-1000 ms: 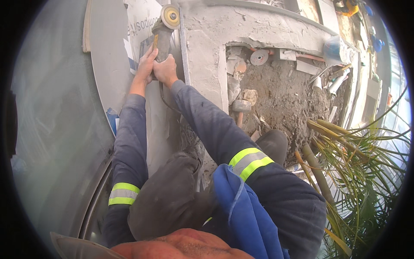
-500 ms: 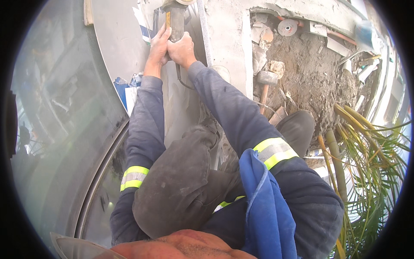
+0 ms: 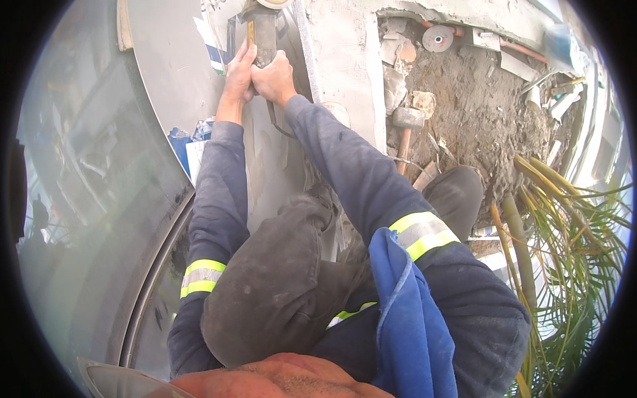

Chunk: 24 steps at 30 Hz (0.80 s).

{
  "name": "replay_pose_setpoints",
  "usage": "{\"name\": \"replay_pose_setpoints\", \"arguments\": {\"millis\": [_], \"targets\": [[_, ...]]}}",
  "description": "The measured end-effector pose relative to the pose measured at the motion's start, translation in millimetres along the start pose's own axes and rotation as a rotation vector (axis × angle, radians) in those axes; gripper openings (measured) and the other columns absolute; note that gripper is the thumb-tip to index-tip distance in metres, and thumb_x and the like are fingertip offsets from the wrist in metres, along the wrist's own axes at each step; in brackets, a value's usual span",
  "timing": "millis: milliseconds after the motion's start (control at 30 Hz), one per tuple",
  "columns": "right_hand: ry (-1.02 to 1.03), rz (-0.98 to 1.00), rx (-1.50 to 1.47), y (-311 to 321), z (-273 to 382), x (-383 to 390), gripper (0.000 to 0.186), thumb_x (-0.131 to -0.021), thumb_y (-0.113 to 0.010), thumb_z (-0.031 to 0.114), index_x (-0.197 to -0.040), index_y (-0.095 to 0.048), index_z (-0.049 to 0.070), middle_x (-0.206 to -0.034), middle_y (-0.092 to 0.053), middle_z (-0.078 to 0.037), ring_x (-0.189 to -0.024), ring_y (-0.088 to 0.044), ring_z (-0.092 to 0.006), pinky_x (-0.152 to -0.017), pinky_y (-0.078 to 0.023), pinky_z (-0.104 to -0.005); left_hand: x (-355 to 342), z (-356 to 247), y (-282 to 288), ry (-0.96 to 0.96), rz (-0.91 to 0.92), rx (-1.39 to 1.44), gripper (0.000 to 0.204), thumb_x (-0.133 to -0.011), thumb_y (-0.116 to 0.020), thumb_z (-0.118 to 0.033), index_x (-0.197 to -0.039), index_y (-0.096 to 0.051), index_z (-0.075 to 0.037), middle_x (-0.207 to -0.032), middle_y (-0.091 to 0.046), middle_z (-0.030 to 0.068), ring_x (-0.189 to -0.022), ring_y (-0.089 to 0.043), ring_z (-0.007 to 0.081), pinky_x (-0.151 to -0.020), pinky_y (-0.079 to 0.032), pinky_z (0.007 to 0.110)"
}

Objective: The person uses an angle grinder to cut and smooth the edges of a concrete structure. They hold the tool with both hands and move it along the vertical and horizontal edges, generating dust.

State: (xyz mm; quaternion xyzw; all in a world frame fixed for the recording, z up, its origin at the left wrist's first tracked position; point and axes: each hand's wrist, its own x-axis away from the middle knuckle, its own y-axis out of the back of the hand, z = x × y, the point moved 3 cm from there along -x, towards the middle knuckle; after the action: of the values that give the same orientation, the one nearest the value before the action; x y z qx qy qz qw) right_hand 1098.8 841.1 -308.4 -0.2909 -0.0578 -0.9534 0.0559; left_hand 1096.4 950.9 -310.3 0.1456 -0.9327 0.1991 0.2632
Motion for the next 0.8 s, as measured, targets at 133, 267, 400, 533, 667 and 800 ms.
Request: {"name": "replay_pose_setpoints", "arguments": {"millis": [133,267,400,533,667,800], "targets": [[-0.017,-0.002,0.024,-1,2,-9,0.064,-0.079,-0.082,0.038,-0.11,-0.055,-0.012,-0.108,-0.07,-0.033,-0.103,-0.072,-0.0414,-0.089,-0.058,-0.0445,-7,-1,-1,0.008,-0.006,0.0,0.055,-0.107,-0.058,-0.016,-0.158,-0.042,-0.003,-0.14,-0.061,0.0107,-0.115,-0.063,0.0164,-0.097,-0.053,0.032],[-0.027,-0.002,0.032,0,3,-16,0.065,-0.079,-0.082,0.039,-0.111,-0.055,-0.012,-0.109,-0.069,-0.034,-0.105,-0.071,-0.0421,-0.091,-0.057,-0.0449,-12,-4,-6,-0.003,-0.014,-0.004,0.056,-0.107,-0.059,-0.017,-0.157,-0.042,0.0,-0.14,-0.06,0.0112,-0.116,-0.062,0.0161,-0.097,-0.052,0.031],[-0.019,0.0,0.025,0,10,-20,0.067,-0.079,-0.082,0.039,-0.112,-0.056,-0.012,-0.11,-0.069,-0.034,-0.106,-0.071,-0.0415,-0.091,-0.057,-0.0445,-24,-3,-1,0.005,-0.019,-0.018,0.057,-0.106,-0.06,-0.018,-0.157,-0.042,0.001,-0.139,-0.061,0.0115,-0.115,-0.062,0.016,-0.097,-0.052,0.031],[-0.008,-0.015,0.016,0,11,-27,0.068,-0.079,-0.082,0.039,-0.113,-0.056,-0.014,-0.111,-0.069,-0.033,-0.106,-0.071,-0.041,-0.091,-0.057,-0.0443,-32,-3,-2,0.012,-0.01,-0.01,0.057,-0.106,-0.061,-0.019,-0.157,-0.043,0.001,-0.138,-0.061,0.0116,-0.115,-0.062,0.0169,-0.098,-0.052,0.032],[0.001,-0.019,-0.012,-1,13,-33,0.068,-0.079,-0.082,0.039,-0.113,-0.056,-0.014,-0.11,-0.07,-0.033,-0.106,-0.071,-0.0406,-0.091,-0.057,-0.0441,-40,-6,-1,0.038,-0.002,-0.063,0.054,-0.108,-0.057,-0.02,-0.158,-0.043,-0.005,-0.141,-0.06,0.0093,-0.116,-0.063,0.0185,-0.096,-0.054,0.033],[-0.038,-0.033,0.013,0,16,-24,0.064,-0.079,-0.082,0.038,-0.112,-0.057,-0.012,-0.109,-0.07,-0.031,-0.105,-0.072,-0.0393,-0.09,-0.057,-0.0438,-30,-9,-4,0.029,-0.024,-0.031,0.057,-0.106,-0.06,-0.018,-0.157,-0.042,0.0,-0.138,-0.062,0.0117,-0.115,-0.063,0.0179,-0.097,-0.053,0.032]]}}
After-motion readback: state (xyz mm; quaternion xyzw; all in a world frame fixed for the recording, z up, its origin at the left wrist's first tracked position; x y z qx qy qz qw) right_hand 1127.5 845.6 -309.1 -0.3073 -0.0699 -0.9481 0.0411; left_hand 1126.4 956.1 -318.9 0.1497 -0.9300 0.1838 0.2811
